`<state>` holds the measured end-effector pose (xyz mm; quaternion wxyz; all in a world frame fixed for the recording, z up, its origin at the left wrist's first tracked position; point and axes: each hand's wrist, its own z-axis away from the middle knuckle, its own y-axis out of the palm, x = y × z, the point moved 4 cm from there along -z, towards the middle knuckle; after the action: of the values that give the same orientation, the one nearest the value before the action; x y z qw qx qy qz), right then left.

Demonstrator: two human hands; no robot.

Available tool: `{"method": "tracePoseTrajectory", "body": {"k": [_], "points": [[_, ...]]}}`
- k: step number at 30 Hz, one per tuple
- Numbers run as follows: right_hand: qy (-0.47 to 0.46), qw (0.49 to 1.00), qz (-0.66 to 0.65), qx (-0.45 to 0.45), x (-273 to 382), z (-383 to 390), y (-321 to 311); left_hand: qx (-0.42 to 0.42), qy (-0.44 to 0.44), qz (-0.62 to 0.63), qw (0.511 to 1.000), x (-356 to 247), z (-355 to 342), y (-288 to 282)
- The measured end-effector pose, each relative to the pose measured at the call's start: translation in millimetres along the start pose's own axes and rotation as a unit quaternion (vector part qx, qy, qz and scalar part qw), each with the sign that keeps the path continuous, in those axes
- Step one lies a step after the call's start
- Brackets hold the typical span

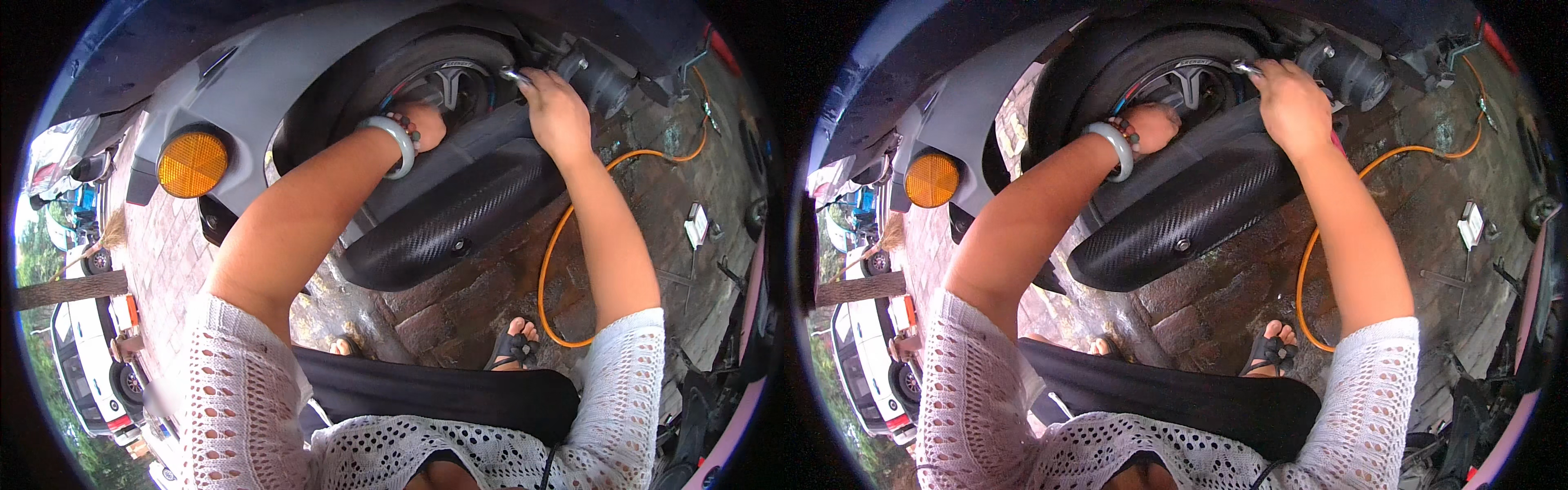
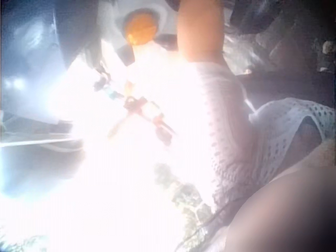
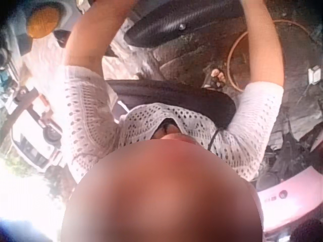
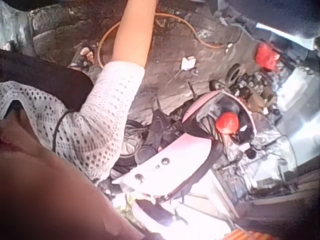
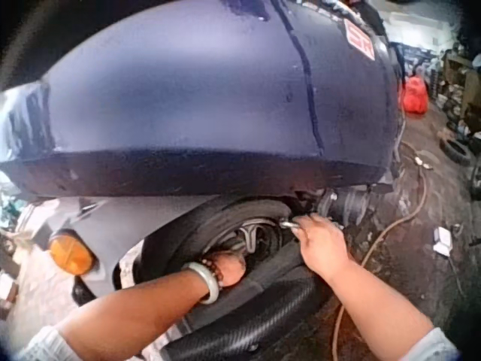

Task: The person connects an air hose to a motorcycle tire valve and inflates the tire. After inflating, the person walks to a pile of cardboard boxes, picks up several boxes, and places them on a shelf.

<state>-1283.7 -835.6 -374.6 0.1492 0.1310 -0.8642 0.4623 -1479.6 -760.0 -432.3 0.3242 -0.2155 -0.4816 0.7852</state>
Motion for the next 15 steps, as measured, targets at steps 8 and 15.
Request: {"method": "tracePoseTrajectory", "body": {"k": [8, 15], "points": [[-0.087, 0.904, 0.188, 0.374, 27, -44, 60, -0.006, -0.014, 0.087, 0.996, 21, -4, 31], [-0.039, 0.845, 0.053, 0.53, 10, -62, 92, -0.036, -0.098, 0.257, 0.961, 4, 3, -1]]}}
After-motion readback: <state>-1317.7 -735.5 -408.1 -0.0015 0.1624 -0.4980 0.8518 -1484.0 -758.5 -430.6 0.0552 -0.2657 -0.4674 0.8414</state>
